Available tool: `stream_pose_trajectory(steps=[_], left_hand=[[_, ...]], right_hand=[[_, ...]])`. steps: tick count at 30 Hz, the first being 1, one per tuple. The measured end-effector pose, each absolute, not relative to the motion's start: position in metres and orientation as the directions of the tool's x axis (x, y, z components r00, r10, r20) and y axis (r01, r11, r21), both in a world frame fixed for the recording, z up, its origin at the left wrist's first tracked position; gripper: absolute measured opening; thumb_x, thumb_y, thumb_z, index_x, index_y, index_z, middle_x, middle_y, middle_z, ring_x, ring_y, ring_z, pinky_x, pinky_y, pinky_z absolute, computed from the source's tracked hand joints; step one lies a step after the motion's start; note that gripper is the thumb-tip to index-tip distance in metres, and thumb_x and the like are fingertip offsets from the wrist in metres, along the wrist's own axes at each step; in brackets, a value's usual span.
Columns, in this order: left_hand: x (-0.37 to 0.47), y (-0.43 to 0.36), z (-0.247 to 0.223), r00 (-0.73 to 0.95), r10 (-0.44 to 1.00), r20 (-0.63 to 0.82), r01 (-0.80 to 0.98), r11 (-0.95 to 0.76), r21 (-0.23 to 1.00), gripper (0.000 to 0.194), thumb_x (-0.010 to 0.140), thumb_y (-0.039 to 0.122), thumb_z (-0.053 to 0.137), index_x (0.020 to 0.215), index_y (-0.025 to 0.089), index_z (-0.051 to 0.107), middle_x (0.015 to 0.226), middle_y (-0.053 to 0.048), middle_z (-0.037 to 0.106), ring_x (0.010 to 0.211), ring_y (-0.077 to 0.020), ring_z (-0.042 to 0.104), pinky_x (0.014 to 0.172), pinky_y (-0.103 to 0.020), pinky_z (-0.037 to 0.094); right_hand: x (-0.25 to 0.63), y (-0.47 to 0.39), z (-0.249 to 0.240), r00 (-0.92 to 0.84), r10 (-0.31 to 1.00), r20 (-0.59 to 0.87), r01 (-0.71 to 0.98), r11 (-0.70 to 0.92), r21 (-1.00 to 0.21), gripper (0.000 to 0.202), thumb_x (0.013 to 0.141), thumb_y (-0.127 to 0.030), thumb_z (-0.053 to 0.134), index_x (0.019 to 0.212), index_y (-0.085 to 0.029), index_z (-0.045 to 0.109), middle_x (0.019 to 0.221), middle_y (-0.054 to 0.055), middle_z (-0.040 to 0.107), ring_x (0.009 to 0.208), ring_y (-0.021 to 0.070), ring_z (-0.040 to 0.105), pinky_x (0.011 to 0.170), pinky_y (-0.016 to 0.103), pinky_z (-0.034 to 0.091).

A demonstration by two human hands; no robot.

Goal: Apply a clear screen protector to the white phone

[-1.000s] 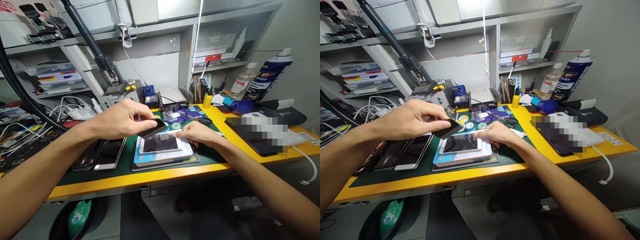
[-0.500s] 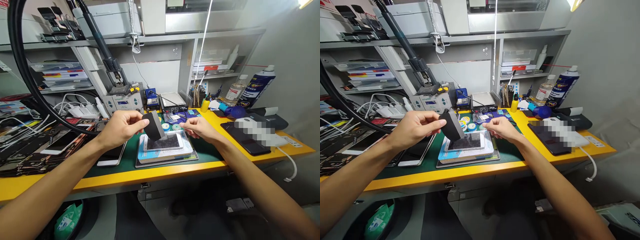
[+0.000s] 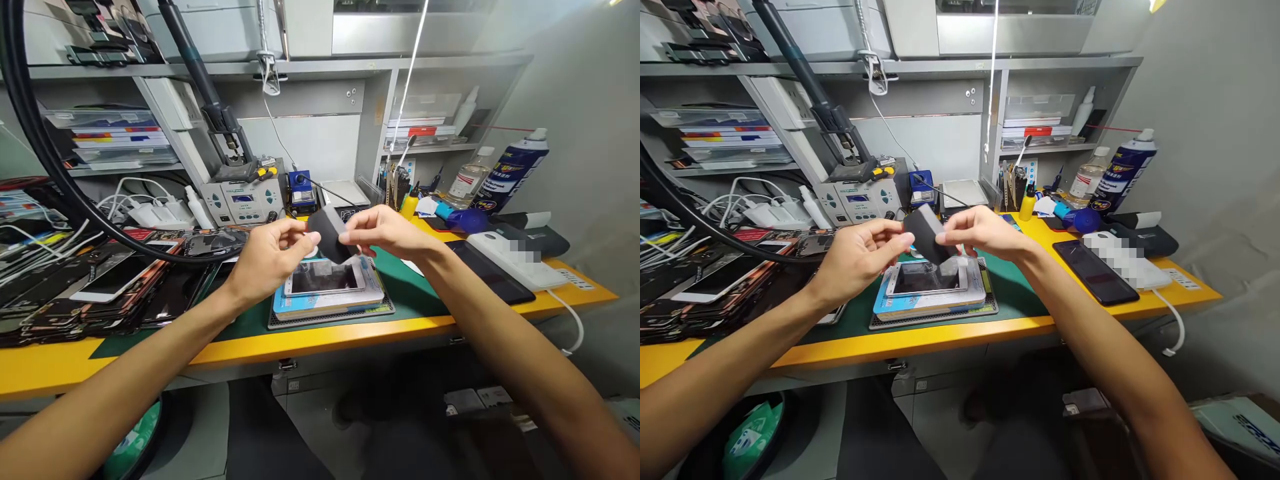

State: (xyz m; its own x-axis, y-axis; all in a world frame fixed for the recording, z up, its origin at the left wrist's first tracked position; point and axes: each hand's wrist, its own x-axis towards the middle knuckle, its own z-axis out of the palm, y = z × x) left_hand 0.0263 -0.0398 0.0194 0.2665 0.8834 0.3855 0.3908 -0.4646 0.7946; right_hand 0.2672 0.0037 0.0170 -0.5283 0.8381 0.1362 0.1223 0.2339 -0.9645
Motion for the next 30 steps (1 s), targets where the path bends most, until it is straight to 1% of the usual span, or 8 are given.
stream_pose_trajectory(steps=[2, 4, 6, 8, 10, 15, 20, 30], left_hand=[[0.024, -0.044, 0.010, 0.326, 0.814, 0.480, 0.491, -0.580, 0.650, 0.029, 0.087, 0.039, 0.071, 0.103, 0.016, 0.070, 0.084, -0.004, 0.070, 0.068, -0.0143, 0.058, 0.063, -0.028, 0.048], [0.020, -0.049, 0.000, 0.507, 0.673, 0.539, 0.540, -0.735, 0.410, 0.018, 0.090, 0.030, 0.067, 0.099, 0.015, 0.071, 0.088, -0.006, 0.069, 0.077, -0.0172, 0.060, 0.072, -0.032, 0.049], [0.018, -0.055, -0.010, 0.659, 0.514, 0.550, 0.522, -0.838, 0.159, 0.013, 0.091, 0.022, 0.063, 0.098, 0.014, 0.070, 0.089, -0.009, 0.069, 0.083, -0.0203, 0.059, 0.076, -0.037, 0.048], [0.019, -0.059, -0.018, 0.726, 0.419, 0.545, 0.518, -0.855, -0.034, 0.013, 0.092, 0.019, 0.061, 0.099, 0.013, 0.070, 0.088, -0.010, 0.068, 0.082, -0.0217, 0.057, 0.073, -0.038, 0.044], [0.021, -0.061, -0.021, 0.754, 0.375, 0.540, 0.525, -0.838, -0.151, 0.011, 0.092, 0.019, 0.061, 0.098, 0.013, 0.070, 0.085, -0.010, 0.068, 0.079, -0.0221, 0.055, 0.069, -0.039, 0.041], [0.030, -0.060, -0.018, 0.812, 0.318, 0.490, 0.496, -0.818, -0.291, 0.007, 0.091, 0.016, 0.064, 0.092, 0.013, 0.070, 0.081, -0.008, 0.067, 0.078, -0.0236, 0.054, 0.068, -0.041, 0.039], [0.034, -0.060, -0.014, 0.852, 0.286, 0.439, 0.464, -0.801, -0.379, 0.007, 0.091, 0.013, 0.063, 0.087, 0.015, 0.069, 0.077, -0.007, 0.066, 0.077, -0.0239, 0.056, 0.069, -0.042, 0.040], [0.042, -0.063, -0.015, 0.831, 0.307, 0.463, 0.489, -0.800, -0.347, 0.011, 0.091, 0.013, 0.062, 0.082, 0.018, 0.066, 0.072, -0.006, 0.065, 0.071, -0.0218, 0.053, 0.062, -0.040, 0.035]], right_hand=[[0.270, 0.013, 0.011, -0.428, 0.891, 0.149, 0.001, 0.165, -0.986, 0.032, 0.069, -0.038, 0.087, 0.068, -0.014, 0.066, 0.052, -0.005, 0.053, 0.044, 0.0071, 0.045, 0.044, 0.021, 0.035], [0.274, 0.020, 0.004, -0.306, 0.944, 0.125, -0.132, 0.088, -0.987, 0.034, 0.065, -0.035, 0.089, 0.066, -0.015, 0.062, 0.051, -0.007, 0.049, 0.042, 0.0064, 0.043, 0.042, 0.021, 0.034], [0.276, 0.024, -0.004, -0.247, 0.965, 0.088, -0.192, 0.040, -0.981, 0.034, 0.063, -0.033, 0.090, 0.066, -0.015, 0.061, 0.052, -0.007, 0.048, 0.043, 0.0063, 0.044, 0.042, 0.020, 0.033], [0.276, 0.023, -0.009, -0.258, 0.963, 0.073, -0.186, 0.025, -0.982, 0.033, 0.064, -0.031, 0.089, 0.066, -0.015, 0.061, 0.054, -0.006, 0.050, 0.044, 0.0063, 0.045, 0.041, 0.020, 0.032], [0.275, 0.021, -0.011, -0.285, 0.956, 0.068, -0.175, 0.017, -0.984, 0.031, 0.065, -0.030, 0.088, 0.064, -0.014, 0.062, 0.054, -0.005, 0.050, 0.044, 0.0061, 0.044, 0.040, 0.020, 0.032], [0.272, 0.019, -0.011, -0.303, 0.951, 0.068, -0.173, 0.015, -0.985, 0.026, 0.066, -0.028, 0.087, 0.064, -0.013, 0.065, 0.052, -0.005, 0.047, 0.043, 0.0062, 0.041, 0.039, 0.020, 0.031], [0.274, 0.019, -0.010, -0.292, 0.954, 0.073, -0.184, 0.019, -0.983, 0.026, 0.067, -0.026, 0.086, 0.061, -0.014, 0.063, 0.053, -0.004, 0.048, 0.043, 0.0063, 0.042, 0.039, 0.020, 0.030], [0.275, 0.020, -0.010, -0.294, 0.951, 0.097, -0.204, 0.037, -0.978, 0.028, 0.066, -0.025, 0.086, 0.060, -0.015, 0.061, 0.051, -0.005, 0.045, 0.043, 0.0059, 0.038, 0.039, 0.021, 0.028]])
